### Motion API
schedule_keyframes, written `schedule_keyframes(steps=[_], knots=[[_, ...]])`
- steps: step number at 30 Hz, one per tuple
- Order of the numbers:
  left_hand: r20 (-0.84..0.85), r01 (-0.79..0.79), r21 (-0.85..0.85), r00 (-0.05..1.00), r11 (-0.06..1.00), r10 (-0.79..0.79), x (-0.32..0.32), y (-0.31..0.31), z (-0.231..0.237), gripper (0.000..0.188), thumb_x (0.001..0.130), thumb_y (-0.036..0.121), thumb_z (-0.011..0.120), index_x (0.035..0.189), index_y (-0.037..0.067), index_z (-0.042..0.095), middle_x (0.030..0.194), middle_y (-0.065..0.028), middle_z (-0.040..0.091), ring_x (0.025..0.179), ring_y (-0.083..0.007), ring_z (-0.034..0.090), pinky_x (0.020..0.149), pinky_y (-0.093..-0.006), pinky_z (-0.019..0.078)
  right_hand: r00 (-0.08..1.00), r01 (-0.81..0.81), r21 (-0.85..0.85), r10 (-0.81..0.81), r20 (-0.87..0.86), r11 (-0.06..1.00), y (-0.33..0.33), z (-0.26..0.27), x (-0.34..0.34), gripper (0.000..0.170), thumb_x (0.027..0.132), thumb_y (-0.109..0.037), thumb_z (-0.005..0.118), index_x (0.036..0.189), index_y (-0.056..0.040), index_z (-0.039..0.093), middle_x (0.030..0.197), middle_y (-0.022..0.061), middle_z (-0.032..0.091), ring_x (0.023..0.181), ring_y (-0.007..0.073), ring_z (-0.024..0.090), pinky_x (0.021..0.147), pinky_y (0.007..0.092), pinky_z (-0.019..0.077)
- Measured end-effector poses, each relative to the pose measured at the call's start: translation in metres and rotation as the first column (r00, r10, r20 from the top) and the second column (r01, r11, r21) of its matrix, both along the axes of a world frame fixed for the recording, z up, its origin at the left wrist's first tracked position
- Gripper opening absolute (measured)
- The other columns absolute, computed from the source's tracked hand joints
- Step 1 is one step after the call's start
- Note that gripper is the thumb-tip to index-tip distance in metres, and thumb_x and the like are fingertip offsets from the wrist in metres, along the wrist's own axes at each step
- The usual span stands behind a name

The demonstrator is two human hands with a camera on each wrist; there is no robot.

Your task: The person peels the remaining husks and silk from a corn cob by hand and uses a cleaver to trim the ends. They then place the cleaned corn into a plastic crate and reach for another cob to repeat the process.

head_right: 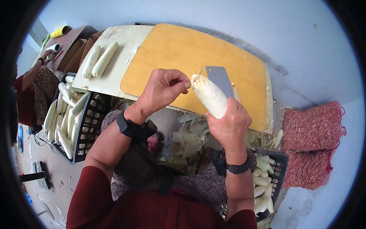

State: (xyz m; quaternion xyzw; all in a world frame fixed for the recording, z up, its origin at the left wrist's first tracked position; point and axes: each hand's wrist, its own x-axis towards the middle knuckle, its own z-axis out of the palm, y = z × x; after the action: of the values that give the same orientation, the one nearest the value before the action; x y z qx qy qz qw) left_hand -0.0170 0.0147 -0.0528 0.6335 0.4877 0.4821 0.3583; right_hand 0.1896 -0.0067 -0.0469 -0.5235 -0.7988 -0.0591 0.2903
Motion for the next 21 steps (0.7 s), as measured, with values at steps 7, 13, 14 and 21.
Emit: schedule_keyframes(steps=[7,13,14,21], knots=[[-0.113,-0.025,0.047,0.993,0.999,0.03,0.001,0.0023,-0.0037,0.011,0.077,0.004,0.06,0.077,-0.006,0.063,0.061,-0.0091,0.062,0.058,-0.0105,0.059,0.055,-0.0246,0.0477,0.997,-0.008,0.049,0.004,0.08,0.999,0.0012,-0.0035,0.0011,0.036,0.056,-0.016,0.075,0.081,-0.0028,0.051,0.069,0.0139,0.057,0.064,0.0328,0.058,0.056,0.0416,0.0458],[-0.154,-0.048,0.136,0.986,0.989,0.069,0.0042,0.0012,-0.0042,0.008,0.073,0.003,0.058,0.071,-0.005,0.06,0.058,-0.008,0.058,0.054,-0.01,0.053,0.052,-0.0262,0.0451,0.997,-0.007,0.043,0.004,0.079,0.999,0.0014,-0.0034,0.0012,0.035,0.056,-0.016,0.074,0.08,-0.0033,0.051,0.068,0.0141,0.057,0.063,0.0333,0.058,0.056,0.0422,0.0458],[-0.147,-0.056,0.156,0.986,0.986,0.079,0.0044,0.0013,-0.0042,0.008,0.073,0.003,0.057,0.071,-0.005,0.06,0.058,-0.0076,0.058,0.055,-0.0096,0.054,0.053,-0.026,0.0454,0.997,-0.008,0.044,0.004,0.079,0.999,0.0012,-0.0025,0.0007,0.035,0.056,-0.016,0.074,0.08,-0.0033,0.051,0.068,0.0141,0.057,0.063,0.0333,0.058,0.056,0.0422,0.0458],[0.028,-0.023,0.069,0.999,0.997,0.021,0.0027,0.001,-0.0009,0.007,0.077,0.003,0.057,0.072,-0.003,0.06,0.065,-0.0046,0.061,0.063,-0.0092,0.057,0.061,-0.0245,0.0479,0.996,0.03,-0.146,-0.043,-0.084,0.989,-0.0021,0.0044,-0.0046,0.04,0.053,-0.018,0.079,0.078,-0.0029,0.053,0.069,0.0161,0.06,0.065,0.035,0.061,0.059,0.0418,0.048]])
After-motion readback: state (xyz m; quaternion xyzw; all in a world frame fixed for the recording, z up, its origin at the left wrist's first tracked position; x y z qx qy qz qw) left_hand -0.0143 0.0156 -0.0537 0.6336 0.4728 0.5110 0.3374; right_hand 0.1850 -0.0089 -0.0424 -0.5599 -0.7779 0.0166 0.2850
